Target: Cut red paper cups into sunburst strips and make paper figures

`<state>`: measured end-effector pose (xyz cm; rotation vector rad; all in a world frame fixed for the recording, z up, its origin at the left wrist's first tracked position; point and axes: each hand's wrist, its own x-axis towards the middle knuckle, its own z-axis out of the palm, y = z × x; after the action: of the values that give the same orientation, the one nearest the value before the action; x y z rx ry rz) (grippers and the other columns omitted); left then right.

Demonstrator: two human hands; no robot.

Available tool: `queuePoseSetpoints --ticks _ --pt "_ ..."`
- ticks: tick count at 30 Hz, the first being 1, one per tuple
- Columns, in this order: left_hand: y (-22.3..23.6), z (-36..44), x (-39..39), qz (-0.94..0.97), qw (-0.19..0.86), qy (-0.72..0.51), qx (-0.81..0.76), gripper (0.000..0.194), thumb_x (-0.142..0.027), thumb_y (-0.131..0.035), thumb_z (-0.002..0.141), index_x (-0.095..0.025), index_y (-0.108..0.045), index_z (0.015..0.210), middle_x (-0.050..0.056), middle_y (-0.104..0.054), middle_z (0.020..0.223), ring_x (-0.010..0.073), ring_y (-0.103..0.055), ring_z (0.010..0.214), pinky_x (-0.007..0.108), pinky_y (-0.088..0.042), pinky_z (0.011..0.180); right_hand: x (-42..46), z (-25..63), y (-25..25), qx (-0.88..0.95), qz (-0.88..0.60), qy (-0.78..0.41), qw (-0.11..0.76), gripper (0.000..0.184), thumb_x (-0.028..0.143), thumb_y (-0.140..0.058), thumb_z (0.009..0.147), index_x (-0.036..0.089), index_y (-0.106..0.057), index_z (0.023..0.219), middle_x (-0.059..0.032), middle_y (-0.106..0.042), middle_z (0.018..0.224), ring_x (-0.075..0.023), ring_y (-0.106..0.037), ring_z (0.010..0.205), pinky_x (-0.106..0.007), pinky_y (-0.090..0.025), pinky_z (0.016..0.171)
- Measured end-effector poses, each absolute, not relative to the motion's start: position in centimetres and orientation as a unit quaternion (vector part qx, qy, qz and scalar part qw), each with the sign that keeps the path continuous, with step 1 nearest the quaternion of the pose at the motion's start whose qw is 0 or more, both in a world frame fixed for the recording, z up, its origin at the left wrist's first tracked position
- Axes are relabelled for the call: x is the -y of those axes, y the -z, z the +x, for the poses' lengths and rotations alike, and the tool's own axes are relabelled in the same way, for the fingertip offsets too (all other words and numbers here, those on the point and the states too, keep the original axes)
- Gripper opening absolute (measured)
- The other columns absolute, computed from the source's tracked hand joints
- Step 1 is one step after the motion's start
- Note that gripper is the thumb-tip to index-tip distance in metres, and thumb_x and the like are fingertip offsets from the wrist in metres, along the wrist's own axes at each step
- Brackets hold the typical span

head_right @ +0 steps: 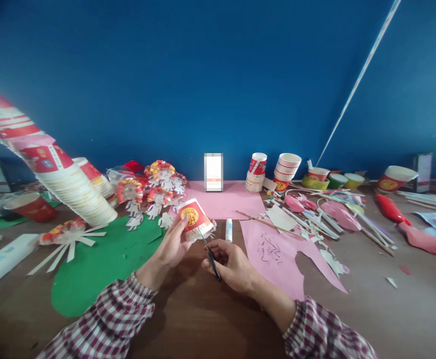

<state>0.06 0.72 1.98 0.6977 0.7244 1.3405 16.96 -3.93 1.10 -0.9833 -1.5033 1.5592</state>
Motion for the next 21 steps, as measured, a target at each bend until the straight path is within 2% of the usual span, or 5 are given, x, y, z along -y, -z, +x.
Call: queuePoseSetpoints --ticks 14,21 --pt "-1.93 0.01 -0.71 0.318 0.668 -0.583 -0.335 0.042 -0.039 -0.069 0.078 -0.020 -0.057 0.113 0.008 -0.069 0.100 0.0244 -0.066 0.095 0.039 -0.050 0.087 4.02 17.04 -1.19 0.592 -0.391 -0.603 0.364 0.039 0.036 -0.074 0.075 0.015 -0.058 0.104 -0.0003 -0.057 0.079 -0.0105 -0.051 0.069 -0.023 -0.041 0.060" --pt "-1.89 0.00 -0.80 0.305 0.672 -0.595 -0.317 0.035 -0.034 -0.068 0.079 -0.021 -0.056 0.109 0.005 -0.068 0.099 0.0192 -0.065 0.092 0.032 -0.050 0.082 3.96 17.00 -1.09 0.589 -0.391 -0.605 0.367 0.036 0.037 -0.073 0.077 0.015 -0.058 0.102 0.0006 -0.056 0.076 -0.0094 -0.048 0.064 -0.022 -0.040 0.056"
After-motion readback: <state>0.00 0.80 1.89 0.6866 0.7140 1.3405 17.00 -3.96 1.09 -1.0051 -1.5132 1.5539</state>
